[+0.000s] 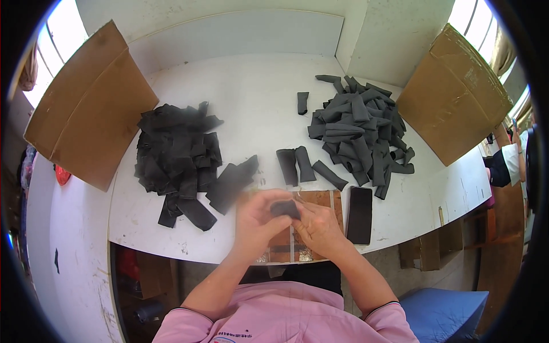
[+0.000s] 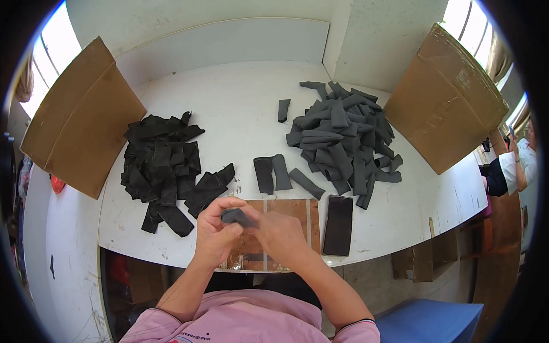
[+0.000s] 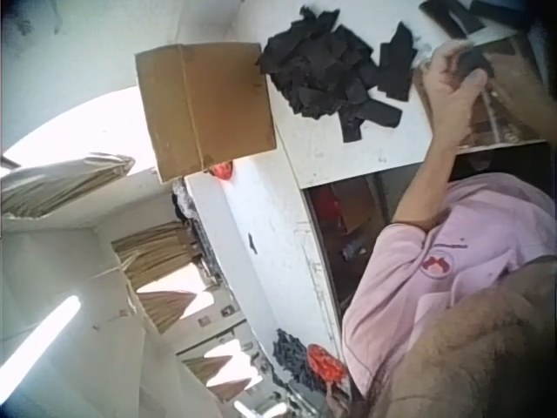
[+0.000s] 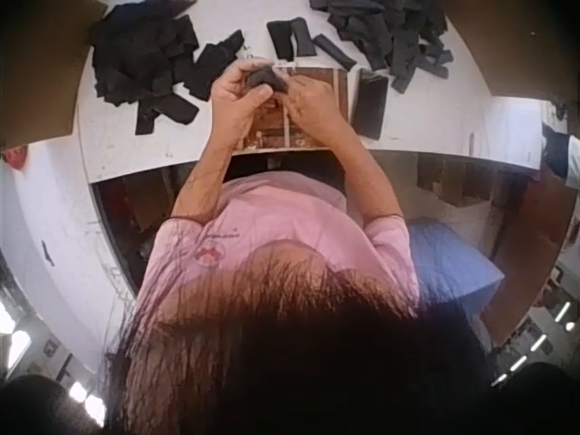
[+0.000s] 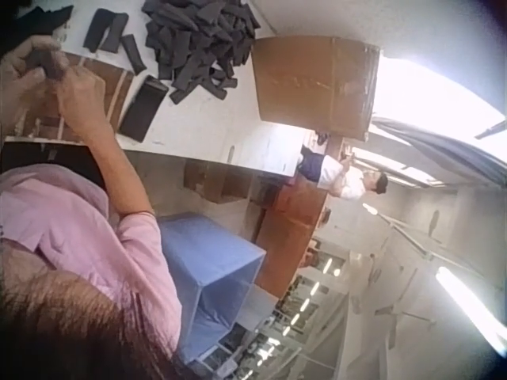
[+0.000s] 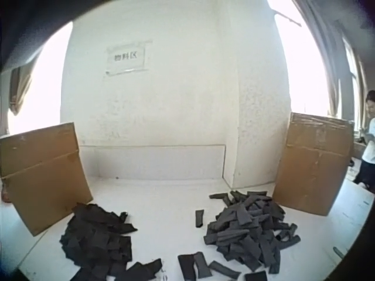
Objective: Wrapping and preparing black foam strips using a stationary jig on a workbench.
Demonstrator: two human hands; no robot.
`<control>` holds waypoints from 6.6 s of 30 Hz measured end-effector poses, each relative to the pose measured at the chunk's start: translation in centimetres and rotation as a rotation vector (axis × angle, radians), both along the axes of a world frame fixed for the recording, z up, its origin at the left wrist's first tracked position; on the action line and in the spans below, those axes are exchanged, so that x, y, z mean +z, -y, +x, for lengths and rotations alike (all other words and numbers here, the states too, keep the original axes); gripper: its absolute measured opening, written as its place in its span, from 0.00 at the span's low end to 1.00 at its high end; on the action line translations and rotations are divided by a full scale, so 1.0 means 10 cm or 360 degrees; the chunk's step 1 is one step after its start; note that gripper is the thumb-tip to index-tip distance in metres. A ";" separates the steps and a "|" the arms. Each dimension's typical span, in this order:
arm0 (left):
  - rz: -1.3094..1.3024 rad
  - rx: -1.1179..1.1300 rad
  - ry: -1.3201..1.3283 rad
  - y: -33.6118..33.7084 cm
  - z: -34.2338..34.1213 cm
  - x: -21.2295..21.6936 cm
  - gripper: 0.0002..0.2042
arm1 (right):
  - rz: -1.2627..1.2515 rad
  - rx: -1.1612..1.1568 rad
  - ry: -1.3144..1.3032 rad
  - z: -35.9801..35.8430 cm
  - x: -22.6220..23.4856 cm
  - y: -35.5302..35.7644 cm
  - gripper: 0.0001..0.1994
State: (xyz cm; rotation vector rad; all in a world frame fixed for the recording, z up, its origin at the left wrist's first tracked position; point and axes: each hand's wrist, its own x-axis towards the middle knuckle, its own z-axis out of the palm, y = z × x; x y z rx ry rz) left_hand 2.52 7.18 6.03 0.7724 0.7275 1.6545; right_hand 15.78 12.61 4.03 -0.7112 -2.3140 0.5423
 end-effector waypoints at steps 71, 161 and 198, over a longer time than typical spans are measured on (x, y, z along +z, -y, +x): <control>0.0244 0.1345 -0.2494 0.15 -0.64 -0.53 0.10 | -0.2270 0.0105 -0.0999 -0.26 -0.23 0.56 0.11; -0.0650 0.0671 -0.0200 0.78 -0.24 -0.46 0.10 | 0.0021 -0.0508 -0.0240 -0.54 -0.31 0.83 0.05; -0.0251 0.0273 -0.0257 0.58 0.10 0.15 0.04 | -0.0641 -0.0061 -0.0801 -0.07 0.34 0.61 0.01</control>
